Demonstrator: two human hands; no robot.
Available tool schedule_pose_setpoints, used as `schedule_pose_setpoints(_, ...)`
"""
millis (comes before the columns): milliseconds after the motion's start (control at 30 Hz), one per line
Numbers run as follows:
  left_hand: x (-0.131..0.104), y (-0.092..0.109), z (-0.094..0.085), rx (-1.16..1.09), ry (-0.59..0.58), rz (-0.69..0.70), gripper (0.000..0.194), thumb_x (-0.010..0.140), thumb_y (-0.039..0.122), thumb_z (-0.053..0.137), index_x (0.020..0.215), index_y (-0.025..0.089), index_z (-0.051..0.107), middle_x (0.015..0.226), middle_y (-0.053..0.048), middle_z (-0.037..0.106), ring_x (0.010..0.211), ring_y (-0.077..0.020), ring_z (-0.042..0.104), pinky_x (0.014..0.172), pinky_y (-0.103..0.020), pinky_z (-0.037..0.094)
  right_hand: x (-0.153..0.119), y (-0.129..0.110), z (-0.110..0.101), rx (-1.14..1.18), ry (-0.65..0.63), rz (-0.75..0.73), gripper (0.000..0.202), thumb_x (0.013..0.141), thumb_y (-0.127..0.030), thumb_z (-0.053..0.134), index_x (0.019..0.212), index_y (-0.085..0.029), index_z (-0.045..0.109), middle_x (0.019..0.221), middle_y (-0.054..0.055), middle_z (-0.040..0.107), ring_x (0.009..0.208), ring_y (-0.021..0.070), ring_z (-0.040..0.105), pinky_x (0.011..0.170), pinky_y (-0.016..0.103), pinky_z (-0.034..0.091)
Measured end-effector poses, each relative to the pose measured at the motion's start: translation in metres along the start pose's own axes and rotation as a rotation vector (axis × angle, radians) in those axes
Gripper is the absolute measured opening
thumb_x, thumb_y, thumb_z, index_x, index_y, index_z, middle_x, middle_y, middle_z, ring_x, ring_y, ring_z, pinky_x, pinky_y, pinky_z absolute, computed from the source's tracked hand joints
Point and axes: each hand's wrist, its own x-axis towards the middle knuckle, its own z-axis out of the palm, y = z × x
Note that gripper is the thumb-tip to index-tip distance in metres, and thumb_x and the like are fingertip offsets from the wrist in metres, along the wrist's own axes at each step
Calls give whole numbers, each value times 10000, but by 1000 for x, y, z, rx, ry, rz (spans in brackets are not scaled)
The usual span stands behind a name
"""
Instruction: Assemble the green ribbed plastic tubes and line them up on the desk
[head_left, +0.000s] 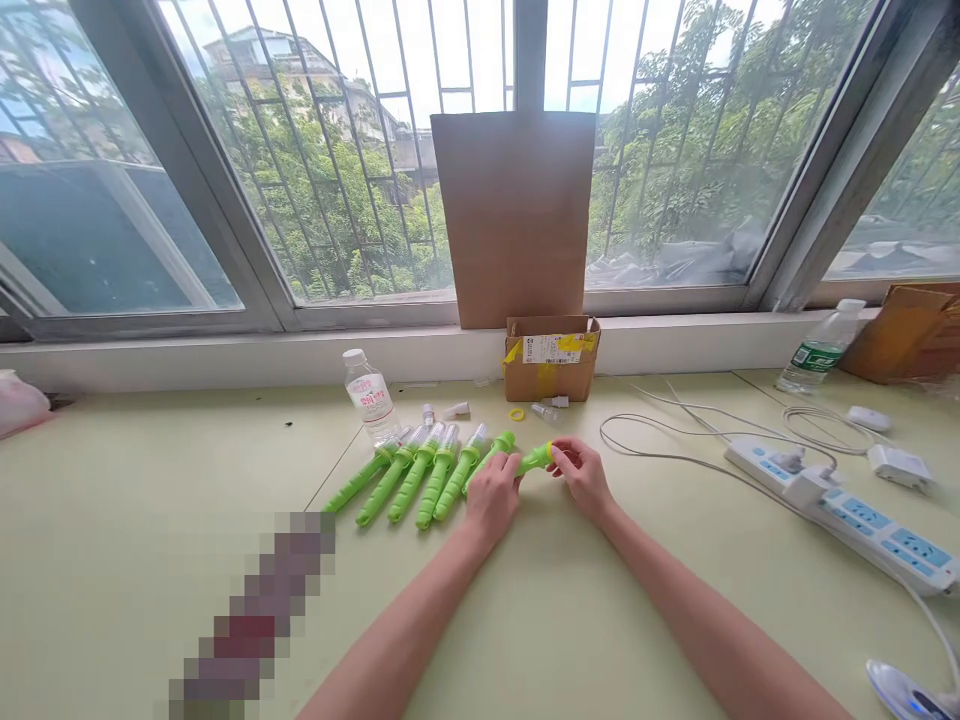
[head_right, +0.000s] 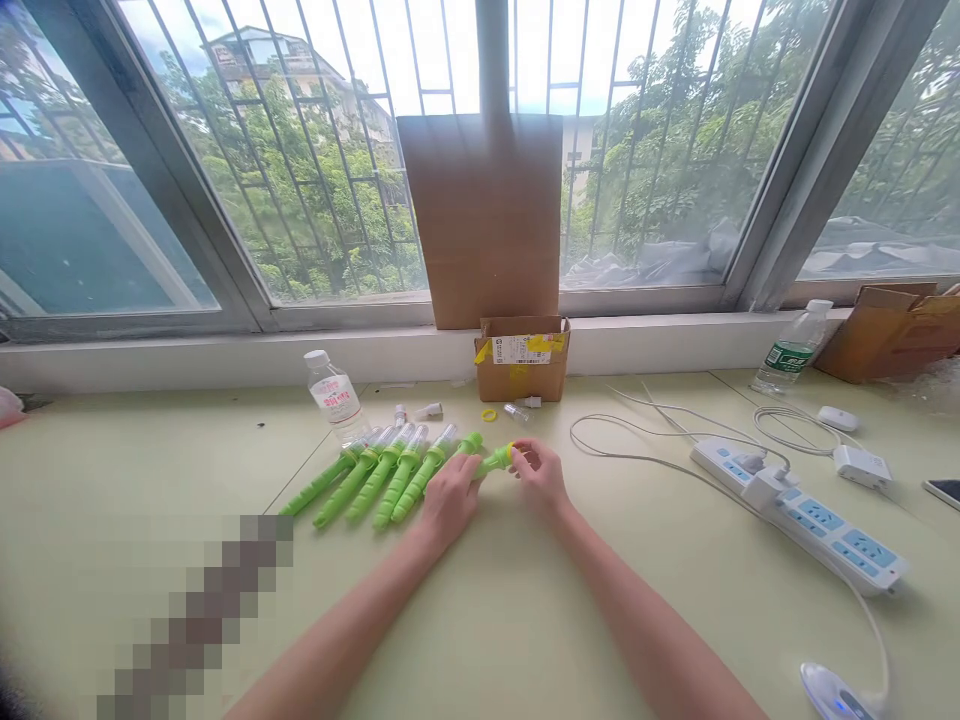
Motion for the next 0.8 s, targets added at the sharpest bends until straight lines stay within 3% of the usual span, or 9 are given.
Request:
schedule_pose_setpoints(367,1,-2,-1,-13,7,59,117,897,209,430,916,210,545,848,-29,580,784,-169,543,637,-266,373,6,-5,-5,153,-76,158,298,741,-465,643,752,-182,552,728,17,650,606,166,635,571,282,470)
schedule_pose_setpoints(800,0,-2,-1,-50,-7,50,92,888,209,449,929,205,531,856,-25,583,792,-174,545,637,-267,375,3,-3,1,94,14,94,301,749,-457,630,896,-196,601,829,30,642,624,161,629,551,286,495)
